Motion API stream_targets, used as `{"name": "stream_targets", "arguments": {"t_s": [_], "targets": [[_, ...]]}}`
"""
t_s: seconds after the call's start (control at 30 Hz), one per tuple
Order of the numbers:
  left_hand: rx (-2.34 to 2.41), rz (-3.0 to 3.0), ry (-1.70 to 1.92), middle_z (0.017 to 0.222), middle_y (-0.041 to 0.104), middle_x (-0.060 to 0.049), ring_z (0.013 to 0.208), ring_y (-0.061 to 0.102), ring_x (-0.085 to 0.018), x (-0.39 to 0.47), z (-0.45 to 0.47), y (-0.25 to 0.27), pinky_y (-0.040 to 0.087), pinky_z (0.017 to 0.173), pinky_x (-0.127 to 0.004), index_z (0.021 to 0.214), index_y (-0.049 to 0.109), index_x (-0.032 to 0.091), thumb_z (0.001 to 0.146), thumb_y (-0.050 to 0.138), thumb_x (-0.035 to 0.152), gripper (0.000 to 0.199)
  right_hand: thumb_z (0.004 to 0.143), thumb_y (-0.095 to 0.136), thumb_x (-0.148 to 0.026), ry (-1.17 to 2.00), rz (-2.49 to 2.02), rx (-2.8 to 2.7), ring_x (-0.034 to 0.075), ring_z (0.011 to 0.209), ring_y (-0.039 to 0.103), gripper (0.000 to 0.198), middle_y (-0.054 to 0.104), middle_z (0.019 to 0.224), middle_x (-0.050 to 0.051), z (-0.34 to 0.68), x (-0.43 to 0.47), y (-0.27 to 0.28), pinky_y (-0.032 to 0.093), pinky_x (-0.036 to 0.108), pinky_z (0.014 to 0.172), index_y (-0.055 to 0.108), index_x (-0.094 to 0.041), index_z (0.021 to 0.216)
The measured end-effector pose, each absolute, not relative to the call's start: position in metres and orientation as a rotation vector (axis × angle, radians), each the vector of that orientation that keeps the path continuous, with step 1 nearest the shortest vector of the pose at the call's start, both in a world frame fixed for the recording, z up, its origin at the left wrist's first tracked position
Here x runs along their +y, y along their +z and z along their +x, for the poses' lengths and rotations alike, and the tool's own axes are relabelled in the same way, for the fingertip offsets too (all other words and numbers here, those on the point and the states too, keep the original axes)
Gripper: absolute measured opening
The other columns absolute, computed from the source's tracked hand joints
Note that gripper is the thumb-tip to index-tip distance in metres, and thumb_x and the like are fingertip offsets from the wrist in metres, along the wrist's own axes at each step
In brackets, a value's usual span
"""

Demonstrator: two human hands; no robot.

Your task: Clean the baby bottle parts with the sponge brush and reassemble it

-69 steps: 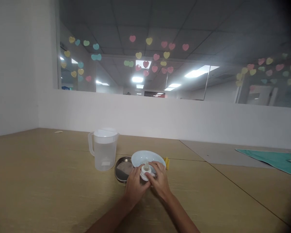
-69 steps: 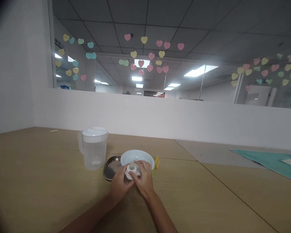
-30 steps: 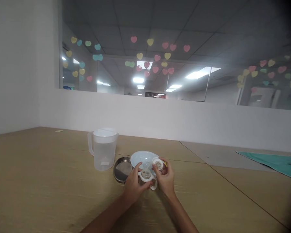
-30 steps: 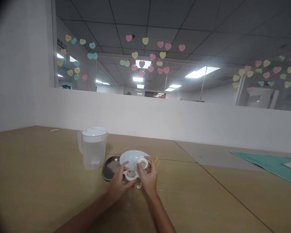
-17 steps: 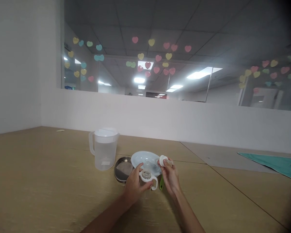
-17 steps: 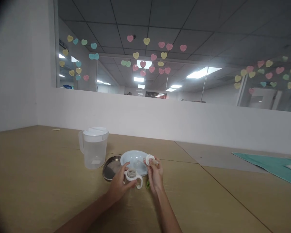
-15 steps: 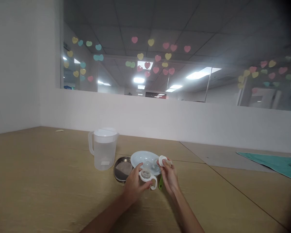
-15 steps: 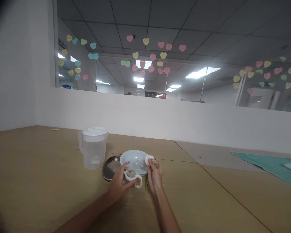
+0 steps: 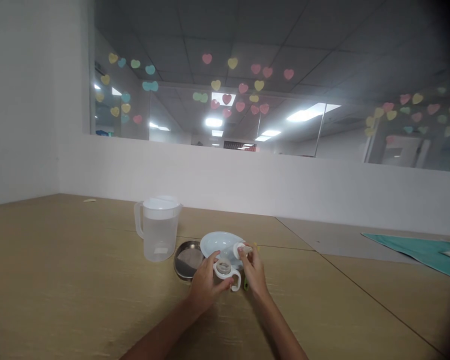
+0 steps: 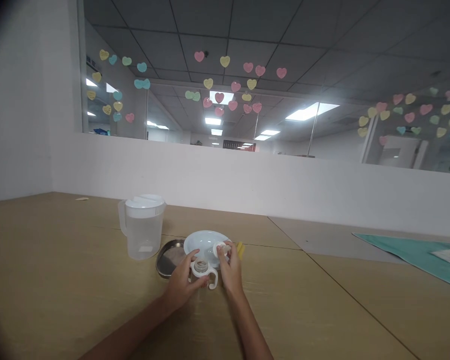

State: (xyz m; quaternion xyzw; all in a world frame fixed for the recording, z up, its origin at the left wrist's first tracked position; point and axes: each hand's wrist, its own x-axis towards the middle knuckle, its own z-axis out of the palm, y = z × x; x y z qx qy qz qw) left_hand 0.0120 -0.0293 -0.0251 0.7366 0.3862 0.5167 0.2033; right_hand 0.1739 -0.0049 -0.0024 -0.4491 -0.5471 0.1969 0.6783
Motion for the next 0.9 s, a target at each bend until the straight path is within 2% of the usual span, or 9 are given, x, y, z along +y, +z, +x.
{"name": "stream_targets", "arguments": {"t_s": [0.1, 0.23, 0.37, 0.47, 0.57, 0.63, 0.77, 0.9], "targets": [[1.067, 2.069, 1.434, 0.115, 0.060, -0.011, 0.106, 0.056, -0.026, -0.029, 0.012, -0.025, 0.043, 0.092, -0.041, 0.130, 0.040, 0.018, 0.075, 0.063, 0.040, 0.063, 0.078, 0.053, -0.059, 0.416, -1.099, -1.403, 0.021, 0.077, 0.061, 0.044, 0.066, 0.081, 0.004, 0.174, -0.006, -0.005, 0.048, 0.034, 0.073, 0.061, -0.018, 0.092], [1.071, 2.087, 1.438, 0.118, 0.059, -0.011, 0.109, 0.056, -0.026, -0.029, 0.012, -0.027, 0.042, 0.095, -0.043, 0.130, 0.041, 0.019, 0.076, 0.062, 0.041, 0.062, 0.080, 0.052, -0.057, 0.318, -1.090, -1.460, 0.022, 0.084, 0.060, 0.042, 0.067, 0.091, 0.005, 0.175, -0.009, -0.003, 0.048, 0.034, 0.076, 0.062, -0.019, 0.095], [0.974, 2.161, 1.534, 0.125, 0.054, -0.014, 0.116, 0.051, -0.028, -0.033, 0.008, -0.024, 0.040, 0.099, -0.044, 0.132, 0.039, 0.017, 0.079, 0.060, 0.042, 0.062, 0.077, 0.059, -0.053, 0.217, -1.066, -1.339, 0.021, 0.082, 0.060, 0.037, 0.067, 0.091, 0.006, 0.173, -0.016, 0.008, 0.048, 0.034, 0.076, 0.064, -0.019, 0.092], [0.863, 2.233, 1.641, 0.137, 0.045, -0.014, 0.127, 0.041, -0.028, -0.036, 0.007, -0.008, 0.034, 0.106, -0.044, 0.135, 0.037, 0.017, 0.086, 0.051, 0.036, 0.055, 0.074, 0.063, -0.051, 0.255, -0.993, -1.276, 0.022, 0.084, 0.060, 0.037, 0.068, 0.096, 0.008, 0.169, -0.023, 0.014, 0.048, 0.035, 0.077, 0.065, -0.019, 0.094], [0.802, 2.340, 1.557, 0.140, 0.043, -0.011, 0.130, 0.039, -0.026, -0.035, 0.012, 0.017, 0.031, 0.109, -0.043, 0.138, 0.036, 0.020, 0.088, 0.047, 0.031, 0.052, 0.072, 0.066, -0.049, 0.333, -0.913, -1.248, 0.023, 0.089, 0.061, 0.038, 0.068, 0.101, 0.009, 0.165, -0.027, 0.017, 0.048, 0.036, 0.080, 0.066, -0.019, 0.094], [0.730, 2.418, 1.402, 0.136, 0.049, -0.008, 0.126, 0.043, -0.025, -0.033, 0.020, 0.033, 0.034, 0.108, -0.042, 0.135, 0.042, 0.023, 0.088, 0.049, 0.032, 0.048, 0.070, 0.067, -0.051, 0.372, -0.872, -1.217, 0.023, 0.084, 0.062, 0.037, 0.070, 0.091, 0.007, 0.163, -0.030, 0.018, 0.050, 0.035, 0.076, 0.067, -0.018, 0.088], [0.652, 2.397, 1.293, 0.127, 0.057, -0.006, 0.116, 0.052, -0.023, -0.031, 0.030, 0.054, 0.041, 0.102, -0.038, 0.127, 0.052, 0.026, 0.086, 0.054, 0.038, 0.043, 0.067, 0.068, -0.056, 0.474, -0.831, -1.111, 0.017, 0.060, 0.057, 0.038, 0.064, 0.063, 0.002, 0.168, -0.029, 0.024, 0.047, 0.028, 0.056, 0.063, -0.018, 0.068], [0.565, 2.306, 1.294, 0.120, 0.062, -0.004, 0.109, 0.057, -0.022, -0.027, 0.026, 0.063, 0.043, 0.097, -0.034, 0.122, 0.057, 0.025, 0.084, 0.059, 0.041, 0.042, 0.065, 0.068, -0.059, 0.679, -0.715, -0.970, 0.016, 0.057, 0.058, 0.040, 0.064, 0.064, 0.001, 0.180, -0.022, 0.029, 0.048, 0.027, 0.054, 0.062, -0.019, 0.068]]}}
